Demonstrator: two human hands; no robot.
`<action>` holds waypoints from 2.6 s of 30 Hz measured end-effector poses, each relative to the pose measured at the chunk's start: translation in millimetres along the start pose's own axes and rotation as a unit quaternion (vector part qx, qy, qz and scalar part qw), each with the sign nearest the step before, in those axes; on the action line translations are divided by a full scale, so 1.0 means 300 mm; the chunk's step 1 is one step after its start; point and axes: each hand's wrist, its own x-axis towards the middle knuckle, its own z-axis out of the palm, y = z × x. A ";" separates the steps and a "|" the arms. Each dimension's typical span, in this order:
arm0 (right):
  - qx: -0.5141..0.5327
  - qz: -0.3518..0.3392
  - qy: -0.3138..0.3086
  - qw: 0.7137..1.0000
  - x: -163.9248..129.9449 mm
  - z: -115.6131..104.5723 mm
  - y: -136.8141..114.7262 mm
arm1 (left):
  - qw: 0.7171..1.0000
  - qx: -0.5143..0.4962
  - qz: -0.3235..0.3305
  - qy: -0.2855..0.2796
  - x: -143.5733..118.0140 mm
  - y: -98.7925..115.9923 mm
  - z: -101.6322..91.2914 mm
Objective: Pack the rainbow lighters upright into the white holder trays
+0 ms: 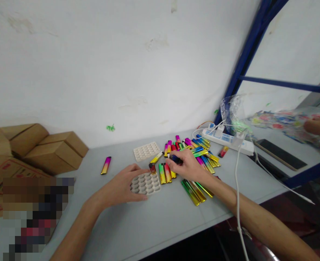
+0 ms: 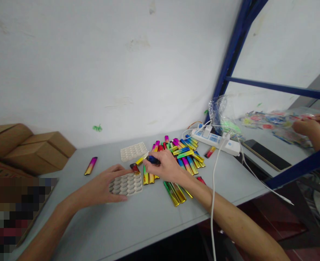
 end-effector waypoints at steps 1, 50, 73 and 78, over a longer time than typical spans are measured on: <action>-0.002 -0.003 0.000 1.000 0.001 0.000 -0.003 | 1.000 -0.002 0.001 -0.001 0.000 0.000 0.000; -0.051 -0.088 -0.064 0.993 0.012 0.094 0.081 | 0.999 0.007 0.013 0.039 0.015 0.019 0.010; -0.179 -0.076 -0.147 0.970 0.009 0.059 0.099 | 0.999 0.005 0.003 0.032 0.016 0.009 0.007; -0.204 -0.101 -0.191 0.955 -0.012 0.032 0.102 | 0.999 0.008 -0.007 0.038 0.009 -0.007 0.001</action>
